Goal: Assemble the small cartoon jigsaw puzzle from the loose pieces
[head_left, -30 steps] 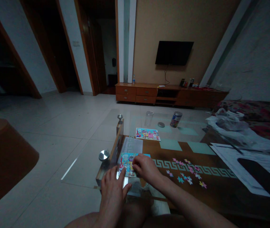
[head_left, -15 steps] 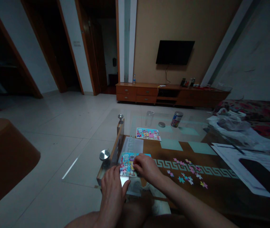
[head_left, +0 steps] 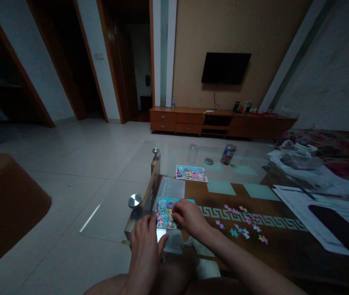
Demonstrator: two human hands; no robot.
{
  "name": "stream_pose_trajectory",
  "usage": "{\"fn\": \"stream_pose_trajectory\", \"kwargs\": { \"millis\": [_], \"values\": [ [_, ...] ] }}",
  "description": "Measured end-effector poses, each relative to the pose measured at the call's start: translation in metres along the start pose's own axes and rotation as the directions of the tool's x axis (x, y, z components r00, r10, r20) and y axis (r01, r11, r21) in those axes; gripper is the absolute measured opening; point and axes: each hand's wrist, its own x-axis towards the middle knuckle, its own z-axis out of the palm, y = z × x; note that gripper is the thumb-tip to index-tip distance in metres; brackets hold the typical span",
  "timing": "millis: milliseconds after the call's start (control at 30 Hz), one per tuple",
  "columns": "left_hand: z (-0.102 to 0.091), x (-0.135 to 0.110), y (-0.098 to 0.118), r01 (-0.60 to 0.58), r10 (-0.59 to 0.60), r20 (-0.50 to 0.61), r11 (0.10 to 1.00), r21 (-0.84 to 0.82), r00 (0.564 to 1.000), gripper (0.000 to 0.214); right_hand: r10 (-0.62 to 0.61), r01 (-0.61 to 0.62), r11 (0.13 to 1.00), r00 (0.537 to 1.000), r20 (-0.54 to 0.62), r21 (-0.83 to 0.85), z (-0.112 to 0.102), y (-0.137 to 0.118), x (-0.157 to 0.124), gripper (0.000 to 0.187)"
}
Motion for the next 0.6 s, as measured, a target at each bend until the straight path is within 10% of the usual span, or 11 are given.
{"fn": "stream_pose_trajectory", "kwargs": {
  "millis": [600],
  "values": [
    [-0.0090, 0.0077, 0.0109, 0.071, -0.079, 0.098, 0.994, 0.081, 0.992, 0.043, -0.008, 0.008, 1.000, 1.000, -0.006, 0.003, -0.0035, -0.0019, -0.0012, 0.013]
  ]
}}
